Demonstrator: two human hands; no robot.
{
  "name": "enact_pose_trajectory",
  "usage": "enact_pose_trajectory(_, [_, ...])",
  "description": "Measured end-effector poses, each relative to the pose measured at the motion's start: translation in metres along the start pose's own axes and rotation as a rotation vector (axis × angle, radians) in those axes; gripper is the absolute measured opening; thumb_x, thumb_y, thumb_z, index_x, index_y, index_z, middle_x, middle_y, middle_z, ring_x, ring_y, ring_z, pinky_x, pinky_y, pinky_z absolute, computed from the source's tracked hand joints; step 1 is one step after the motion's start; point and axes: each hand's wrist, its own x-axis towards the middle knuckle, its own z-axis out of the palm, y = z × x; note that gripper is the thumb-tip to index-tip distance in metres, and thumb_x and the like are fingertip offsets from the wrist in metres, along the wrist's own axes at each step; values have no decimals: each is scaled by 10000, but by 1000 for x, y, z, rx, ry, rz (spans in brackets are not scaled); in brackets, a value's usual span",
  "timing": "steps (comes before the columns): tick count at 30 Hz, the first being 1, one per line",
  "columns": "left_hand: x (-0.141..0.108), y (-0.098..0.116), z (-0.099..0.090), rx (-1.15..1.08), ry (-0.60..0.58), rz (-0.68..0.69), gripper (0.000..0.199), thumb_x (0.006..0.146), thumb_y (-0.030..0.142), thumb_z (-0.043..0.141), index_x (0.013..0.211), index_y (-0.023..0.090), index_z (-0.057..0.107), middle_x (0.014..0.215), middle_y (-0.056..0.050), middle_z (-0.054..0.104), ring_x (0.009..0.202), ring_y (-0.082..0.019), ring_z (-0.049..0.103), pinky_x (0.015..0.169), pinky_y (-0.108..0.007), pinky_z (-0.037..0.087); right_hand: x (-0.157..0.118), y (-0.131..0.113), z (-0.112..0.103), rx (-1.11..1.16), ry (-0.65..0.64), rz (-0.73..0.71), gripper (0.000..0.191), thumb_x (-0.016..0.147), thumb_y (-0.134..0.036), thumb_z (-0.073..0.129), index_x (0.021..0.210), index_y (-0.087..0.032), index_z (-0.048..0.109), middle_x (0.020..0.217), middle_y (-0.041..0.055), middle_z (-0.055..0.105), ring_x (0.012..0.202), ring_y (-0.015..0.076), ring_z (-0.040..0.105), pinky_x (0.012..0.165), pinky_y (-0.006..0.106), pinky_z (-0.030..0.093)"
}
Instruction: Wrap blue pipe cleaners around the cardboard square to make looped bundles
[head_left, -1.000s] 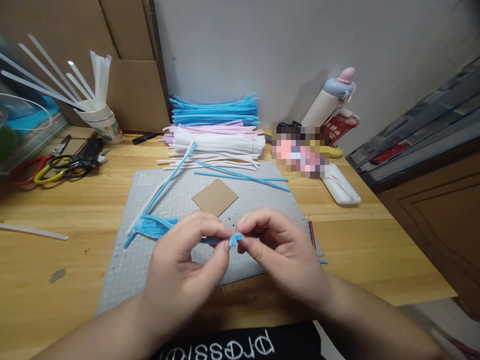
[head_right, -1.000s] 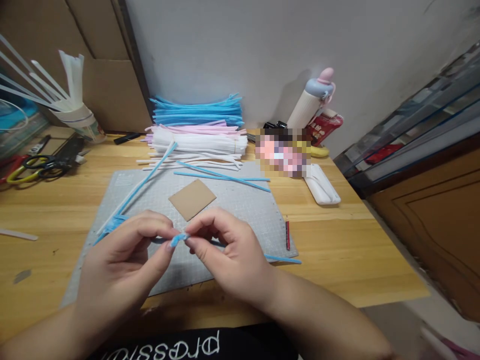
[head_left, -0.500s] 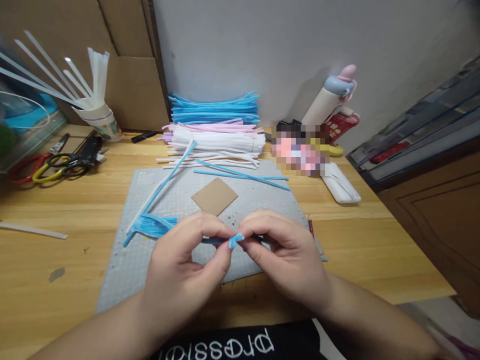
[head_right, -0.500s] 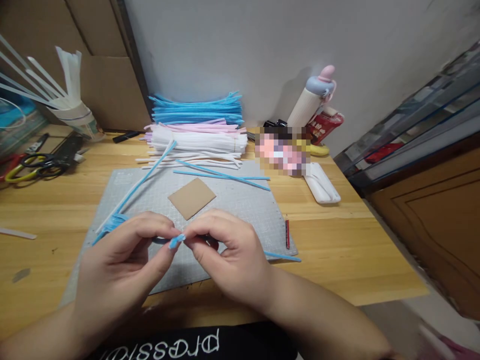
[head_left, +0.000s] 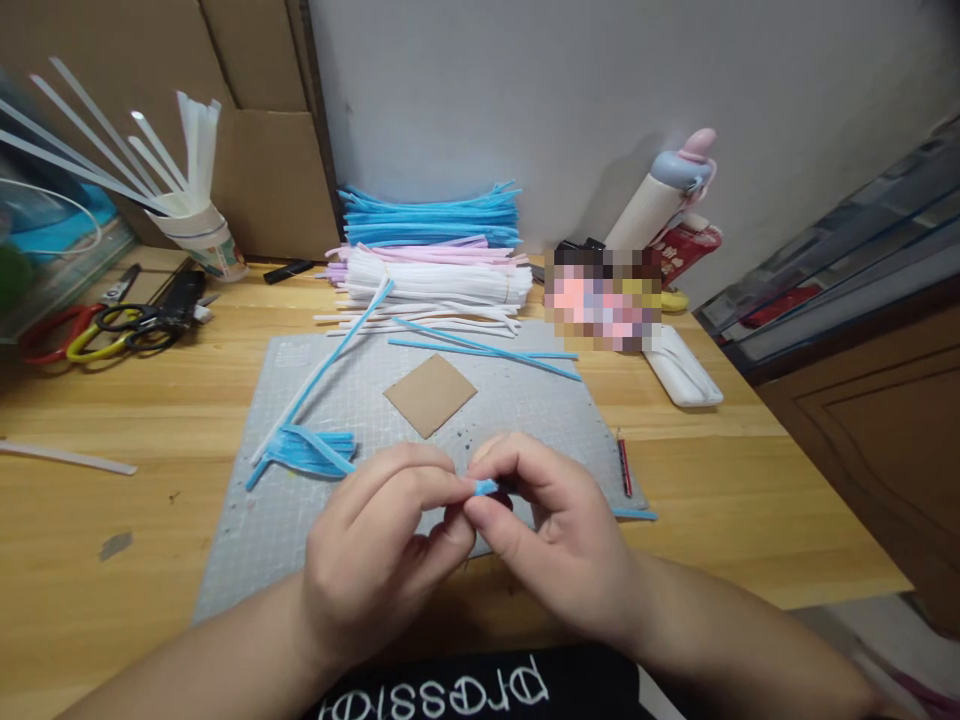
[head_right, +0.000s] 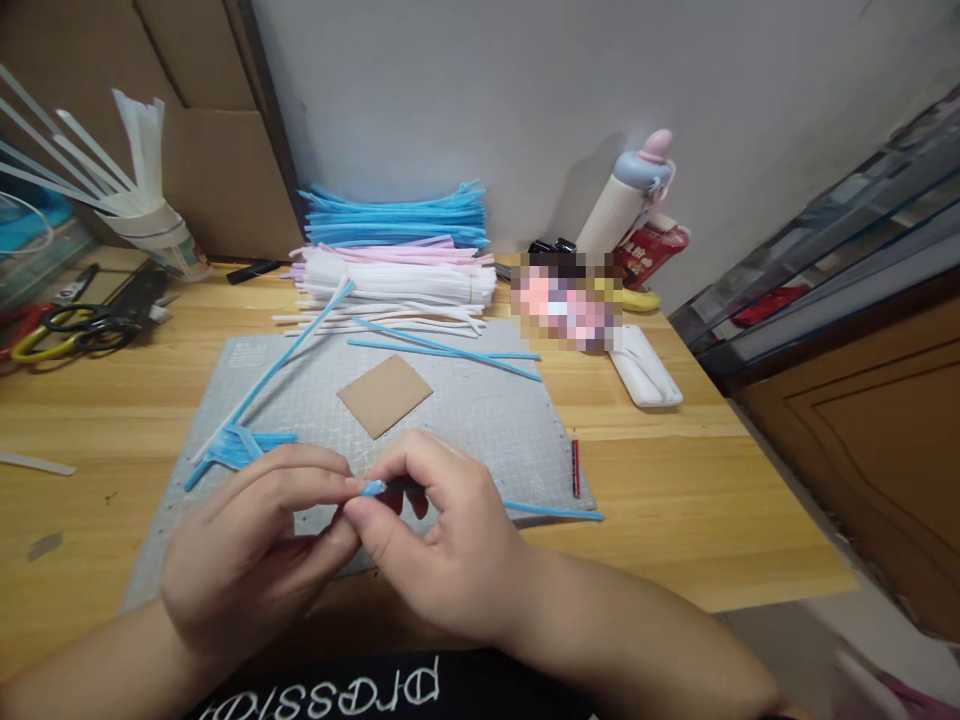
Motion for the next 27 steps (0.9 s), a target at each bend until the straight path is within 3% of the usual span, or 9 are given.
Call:
enact_pose_trajectory(6, [4, 2, 1, -75, 39, -68, 193, 731, -15, 620, 817, 156, 590, 738, 11, 625, 696, -61, 601, 656, -150, 491, 2, -1, -2, 119, 8, 18, 77, 885, -216, 541, 837, -183, 590, 772, 17, 573, 715, 130, 537, 656, 290, 450])
enact_pose_trajectory(12, [5, 0, 2, -157, 21, -52, 216, 739, -37, 599, 851, 147, 595, 754, -3, 615, 714, -77, 596, 649, -180, 490, 9, -4, -6, 382, -16, 236, 99, 786, -255, 673, 752, -189, 607, 721, -10, 590, 649, 99, 526, 598, 238, 449])
enact_pose_trajectory(17, [7, -4, -4, -189, -95, -9, 337, 766, -48, 538, 1022, 165, 591, 899, -43, 620, 855, -126, 599, 735, -242, 513, 11, -3, -7, 310, 86, 232, 71, 756, -208, 663, 719, -185, 608, 666, -21, 591, 617, 92, 524, 560, 214, 445])
enact_pose_trajectory(21, [8, -9, -11, 17, -267, 120, 401, 820, -18, 491, 1132, 212, 596, 1037, -63, 613, 914, -142, 611, 749, -253, 519, 10, -3, -7, 169, 89, 180, 77, 730, -109, 592, 705, -181, 605, 640, -27, 593, 595, 92, 529, 538, 208, 449])
enact_pose_trajectory(27, [3, -15, -15, 146, -266, 205, 315, 869, 66, 522, 1146, 194, 598, 1059, -73, 668, 926, -153, 650, 775, -248, 527, 10, -4, -8, 65, 78, 167, 86, 712, -107, 575, 663, -176, 591, 597, -29, 573, 551, 91, 505, 501, 209, 436])
